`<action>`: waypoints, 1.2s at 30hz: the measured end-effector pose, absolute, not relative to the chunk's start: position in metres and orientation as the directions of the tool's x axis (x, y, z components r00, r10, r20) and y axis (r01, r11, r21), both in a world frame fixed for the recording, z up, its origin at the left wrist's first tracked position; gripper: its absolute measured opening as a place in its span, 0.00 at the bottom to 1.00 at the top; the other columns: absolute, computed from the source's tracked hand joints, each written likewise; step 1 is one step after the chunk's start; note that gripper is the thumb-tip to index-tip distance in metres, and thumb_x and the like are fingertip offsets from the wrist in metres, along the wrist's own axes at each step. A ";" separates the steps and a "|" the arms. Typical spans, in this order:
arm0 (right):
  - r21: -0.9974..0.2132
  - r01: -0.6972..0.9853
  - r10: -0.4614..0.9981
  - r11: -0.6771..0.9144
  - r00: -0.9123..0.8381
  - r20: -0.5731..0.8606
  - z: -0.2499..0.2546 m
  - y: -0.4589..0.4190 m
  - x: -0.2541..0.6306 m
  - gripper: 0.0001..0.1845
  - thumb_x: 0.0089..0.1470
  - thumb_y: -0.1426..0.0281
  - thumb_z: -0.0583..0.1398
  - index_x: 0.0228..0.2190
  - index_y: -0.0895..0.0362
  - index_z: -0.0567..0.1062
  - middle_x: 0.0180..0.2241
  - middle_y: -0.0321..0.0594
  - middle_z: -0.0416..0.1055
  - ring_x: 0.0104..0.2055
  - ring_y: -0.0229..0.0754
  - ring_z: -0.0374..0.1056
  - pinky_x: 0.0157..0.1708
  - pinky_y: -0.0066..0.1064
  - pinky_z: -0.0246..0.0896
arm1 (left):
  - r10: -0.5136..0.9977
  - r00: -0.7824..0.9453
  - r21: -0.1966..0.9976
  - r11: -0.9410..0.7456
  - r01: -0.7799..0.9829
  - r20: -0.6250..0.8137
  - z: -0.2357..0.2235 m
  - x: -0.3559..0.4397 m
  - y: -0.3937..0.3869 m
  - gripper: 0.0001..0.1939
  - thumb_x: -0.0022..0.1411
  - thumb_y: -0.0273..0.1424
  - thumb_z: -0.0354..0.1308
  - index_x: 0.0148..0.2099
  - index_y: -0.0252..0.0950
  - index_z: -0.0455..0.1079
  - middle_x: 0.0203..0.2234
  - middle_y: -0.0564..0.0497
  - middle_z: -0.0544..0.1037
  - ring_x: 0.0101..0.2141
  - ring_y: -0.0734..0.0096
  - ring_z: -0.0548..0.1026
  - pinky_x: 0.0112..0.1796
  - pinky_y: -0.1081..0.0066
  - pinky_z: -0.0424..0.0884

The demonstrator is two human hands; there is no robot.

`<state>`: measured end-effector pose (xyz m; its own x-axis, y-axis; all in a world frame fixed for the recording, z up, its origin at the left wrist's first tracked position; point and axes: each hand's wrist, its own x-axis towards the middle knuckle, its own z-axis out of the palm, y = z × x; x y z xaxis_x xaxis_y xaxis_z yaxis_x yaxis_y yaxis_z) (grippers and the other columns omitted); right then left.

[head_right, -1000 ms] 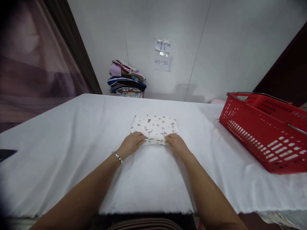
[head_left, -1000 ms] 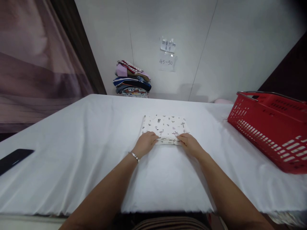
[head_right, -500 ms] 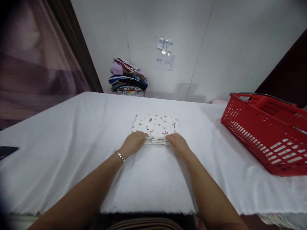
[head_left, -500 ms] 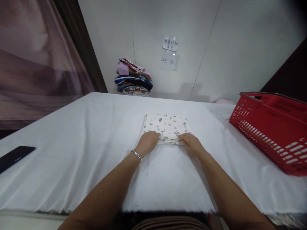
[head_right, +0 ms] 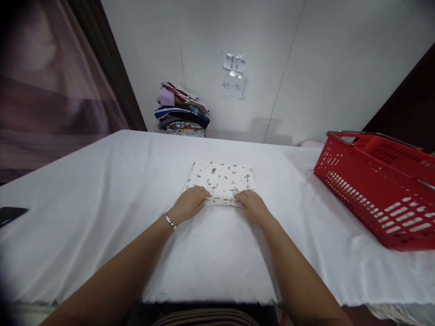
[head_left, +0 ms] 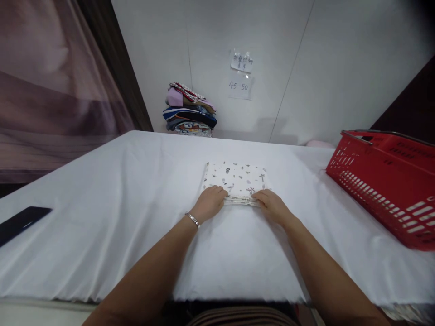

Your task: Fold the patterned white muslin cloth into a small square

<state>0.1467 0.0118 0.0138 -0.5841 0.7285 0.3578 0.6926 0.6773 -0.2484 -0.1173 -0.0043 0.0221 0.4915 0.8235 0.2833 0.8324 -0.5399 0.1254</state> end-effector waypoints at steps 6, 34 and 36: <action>-0.285 0.663 0.719 0.692 -0.603 0.344 0.015 0.012 0.147 0.18 0.49 0.81 0.53 0.41 0.56 0.72 0.40 0.40 0.71 0.43 0.42 0.64 0.44 0.36 0.59 | 0.817 0.483 0.160 -0.547 0.822 0.315 0.020 -0.117 -0.006 0.12 0.55 0.21 0.48 0.40 0.38 0.66 0.35 0.50 0.71 0.38 0.66 0.67 0.38 0.66 0.64; -0.423 0.688 0.807 0.590 -0.511 0.295 0.012 0.009 0.146 0.15 0.52 0.67 0.53 0.41 0.54 0.73 0.41 0.40 0.70 0.44 0.45 0.64 0.43 0.37 0.59 | 0.976 -0.157 0.764 -0.015 0.645 0.152 0.012 -0.166 -0.031 0.17 0.51 0.34 0.56 0.45 0.39 0.69 0.33 0.53 0.74 0.30 0.73 0.71 0.33 0.73 0.66; -0.433 0.680 0.806 0.592 -0.515 0.292 0.012 0.009 0.146 0.14 0.52 0.67 0.53 0.39 0.54 0.74 0.40 0.41 0.70 0.43 0.45 0.64 0.43 0.37 0.59 | 0.970 -0.182 0.728 0.006 0.686 0.163 0.014 -0.164 -0.031 0.13 0.52 0.30 0.53 0.42 0.39 0.69 0.31 0.54 0.74 0.29 0.74 0.70 0.32 0.74 0.64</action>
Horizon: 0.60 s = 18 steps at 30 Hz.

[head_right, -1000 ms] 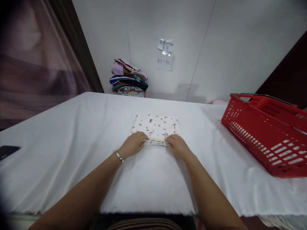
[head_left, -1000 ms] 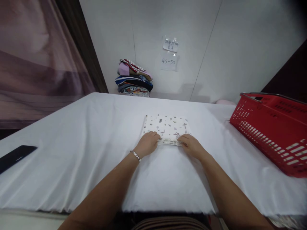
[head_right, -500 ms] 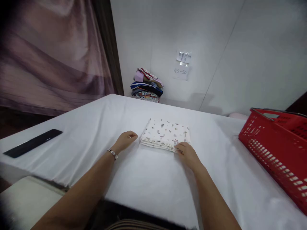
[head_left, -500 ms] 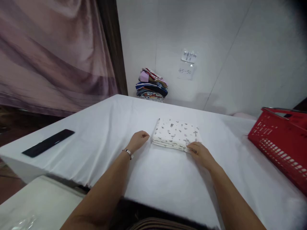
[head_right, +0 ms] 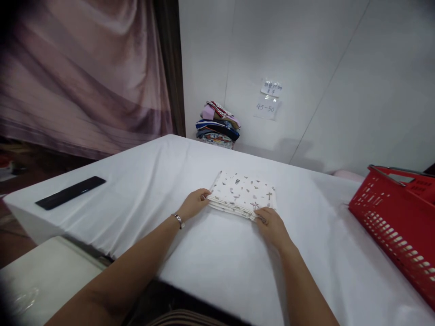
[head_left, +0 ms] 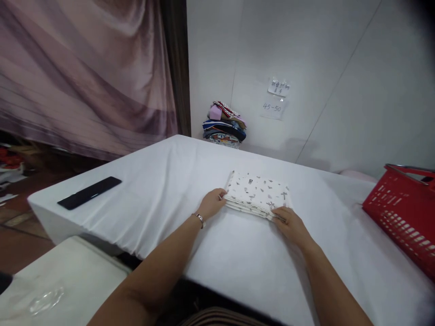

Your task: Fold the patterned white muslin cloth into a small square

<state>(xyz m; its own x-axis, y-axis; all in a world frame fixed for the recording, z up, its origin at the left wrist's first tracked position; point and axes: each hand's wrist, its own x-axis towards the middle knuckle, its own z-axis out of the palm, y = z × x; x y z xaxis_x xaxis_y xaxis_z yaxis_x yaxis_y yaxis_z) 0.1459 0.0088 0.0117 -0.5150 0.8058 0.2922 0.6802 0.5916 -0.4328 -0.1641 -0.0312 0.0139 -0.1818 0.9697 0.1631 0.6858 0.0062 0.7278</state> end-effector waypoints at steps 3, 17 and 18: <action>-0.466 0.658 0.805 0.592 -0.518 0.290 0.011 0.010 0.145 0.13 0.52 0.68 0.53 0.38 0.53 0.75 0.39 0.41 0.70 0.43 0.45 0.64 0.42 0.36 0.59 | 0.962 -0.227 0.680 0.065 0.730 0.151 0.015 -0.164 -0.030 0.08 0.53 0.29 0.51 0.37 0.39 0.68 0.29 0.55 0.74 0.29 0.73 0.70 0.30 0.74 0.62; -0.580 0.602 0.833 0.549 -0.451 0.320 0.017 0.010 0.141 0.10 0.48 0.75 0.56 0.33 0.55 0.75 0.35 0.39 0.71 0.40 0.42 0.64 0.42 0.33 0.57 | 0.957 -0.168 0.696 -0.047 0.717 0.238 0.019 -0.173 -0.023 0.11 0.51 0.32 0.52 0.38 0.39 0.68 0.37 0.52 0.73 0.37 0.68 0.71 0.35 0.71 0.68; -0.578 0.608 0.836 0.544 -0.446 0.319 0.017 0.009 0.140 0.10 0.47 0.76 0.56 0.33 0.55 0.75 0.35 0.39 0.71 0.40 0.42 0.64 0.42 0.32 0.57 | 0.930 -0.156 0.668 -0.115 0.735 0.332 0.023 -0.168 -0.021 0.10 0.52 0.32 0.51 0.38 0.39 0.68 0.40 0.51 0.72 0.40 0.67 0.71 0.38 0.70 0.68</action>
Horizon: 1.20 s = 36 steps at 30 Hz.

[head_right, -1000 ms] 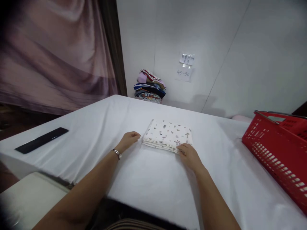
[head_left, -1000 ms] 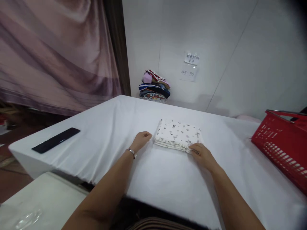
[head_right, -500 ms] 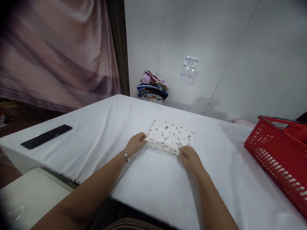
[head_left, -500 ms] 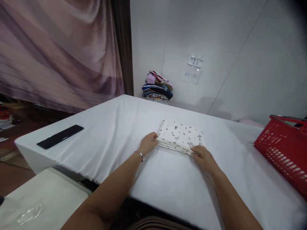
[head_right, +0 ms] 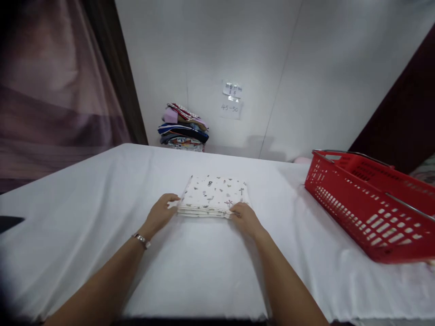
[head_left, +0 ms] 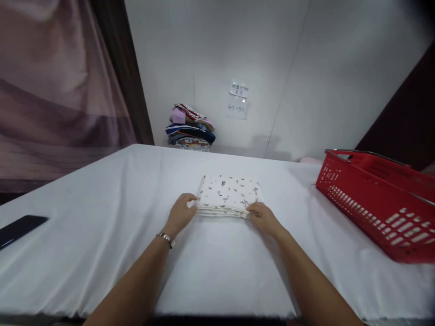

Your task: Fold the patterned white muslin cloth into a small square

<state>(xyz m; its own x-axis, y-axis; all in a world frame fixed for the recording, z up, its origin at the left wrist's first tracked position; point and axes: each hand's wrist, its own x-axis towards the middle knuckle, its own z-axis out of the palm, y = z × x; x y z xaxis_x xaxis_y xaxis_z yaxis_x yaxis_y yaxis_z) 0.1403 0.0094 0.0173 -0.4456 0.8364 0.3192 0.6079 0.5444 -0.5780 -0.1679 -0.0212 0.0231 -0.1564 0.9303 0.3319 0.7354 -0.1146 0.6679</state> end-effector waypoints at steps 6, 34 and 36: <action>-0.553 0.631 0.838 0.545 -0.430 0.336 0.014 0.007 0.133 0.11 0.45 0.77 0.57 0.31 0.55 0.76 0.35 0.40 0.72 0.40 0.42 0.65 0.42 0.33 0.58 | 0.842 0.231 0.288 -0.405 0.868 0.487 0.040 -0.123 -0.001 0.15 0.61 0.37 0.47 0.46 0.38 0.67 0.51 0.47 0.68 0.54 0.62 0.61 0.54 0.59 0.57; -0.820 0.535 0.977 -0.205 0.057 -0.207 0.033 0.027 0.179 0.17 0.48 0.61 0.60 0.17 0.58 0.66 0.13 0.30 0.60 0.13 0.29 0.52 0.14 0.24 0.43 | 0.936 0.217 0.102 -0.253 0.962 0.276 0.007 -0.127 0.013 0.22 0.64 0.39 0.39 0.56 0.39 0.60 0.58 0.47 0.60 0.60 0.60 0.51 0.54 0.53 0.54; -0.788 0.574 0.972 -0.221 0.066 -0.224 0.032 0.029 0.179 0.18 0.46 0.60 0.61 0.16 0.58 0.65 0.12 0.30 0.59 0.13 0.29 0.51 0.14 0.24 0.43 | 0.937 0.218 0.098 -0.253 0.963 0.272 0.008 -0.127 0.012 0.22 0.64 0.39 0.38 0.56 0.39 0.60 0.59 0.47 0.59 0.60 0.60 0.51 0.54 0.53 0.55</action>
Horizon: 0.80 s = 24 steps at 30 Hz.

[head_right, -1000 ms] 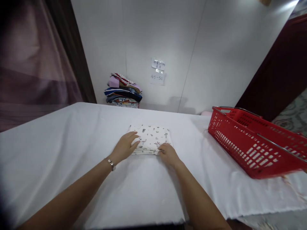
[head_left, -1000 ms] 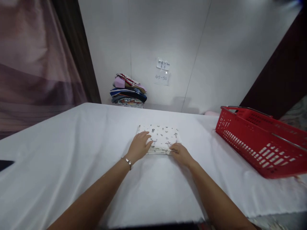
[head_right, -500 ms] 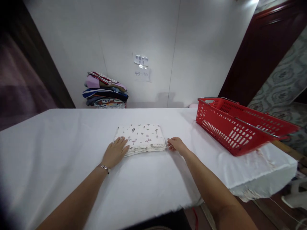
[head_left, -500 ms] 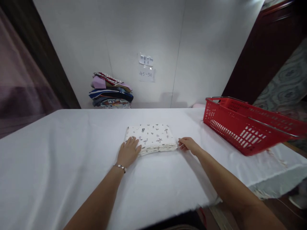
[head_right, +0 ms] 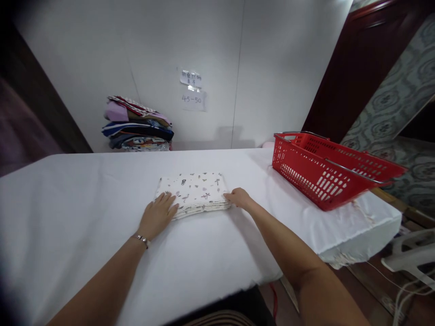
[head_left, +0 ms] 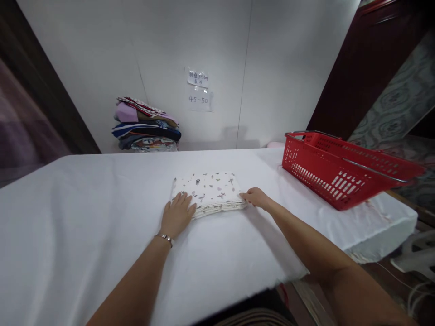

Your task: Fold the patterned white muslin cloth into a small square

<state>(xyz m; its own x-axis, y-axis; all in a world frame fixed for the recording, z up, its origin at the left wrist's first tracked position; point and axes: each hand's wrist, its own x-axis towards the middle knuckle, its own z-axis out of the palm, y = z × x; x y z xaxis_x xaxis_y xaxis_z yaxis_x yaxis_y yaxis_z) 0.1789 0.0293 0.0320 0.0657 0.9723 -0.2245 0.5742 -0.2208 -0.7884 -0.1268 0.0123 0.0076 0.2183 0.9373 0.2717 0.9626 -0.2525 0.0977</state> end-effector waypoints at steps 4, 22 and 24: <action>-0.764 0.601 0.962 -0.235 0.034 -0.270 0.032 0.031 0.178 0.20 0.44 0.59 0.62 0.14 0.58 0.63 0.11 0.30 0.56 0.13 0.29 0.50 0.14 0.24 0.42 | 0.938 0.221 0.113 -0.258 0.959 0.267 0.007 -0.128 0.012 0.22 0.64 0.39 0.38 0.56 0.39 0.60 0.58 0.47 0.60 0.60 0.60 0.51 0.54 0.53 0.54; -0.700 0.653 0.944 -0.289 0.071 -0.324 0.027 0.036 0.182 0.16 0.41 0.64 0.62 0.15 0.57 0.61 0.10 0.31 0.56 0.15 0.31 0.53 0.14 0.23 0.43 | 0.930 0.225 0.165 -0.281 0.946 0.291 0.006 -0.127 0.012 0.21 0.64 0.40 0.40 0.54 0.40 0.62 0.58 0.47 0.61 0.60 0.58 0.51 0.54 0.51 0.53; -0.678 0.674 0.941 -0.293 0.078 -0.329 0.028 0.036 0.183 0.16 0.41 0.62 0.62 0.15 0.57 0.62 0.11 0.32 0.58 0.15 0.32 0.55 0.14 0.24 0.43 | 0.930 0.225 0.162 -0.279 0.946 0.291 0.006 -0.127 0.012 0.21 0.64 0.40 0.40 0.54 0.40 0.62 0.58 0.46 0.61 0.60 0.58 0.51 0.54 0.52 0.53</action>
<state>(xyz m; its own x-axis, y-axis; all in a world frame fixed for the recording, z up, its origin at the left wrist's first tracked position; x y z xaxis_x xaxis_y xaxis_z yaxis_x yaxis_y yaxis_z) 0.1830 0.0358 0.0283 0.0779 0.9410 -0.3294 0.6741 -0.2931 -0.6780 -0.1267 0.0124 0.0060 0.2248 0.9298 0.2914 0.9465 -0.2794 0.1616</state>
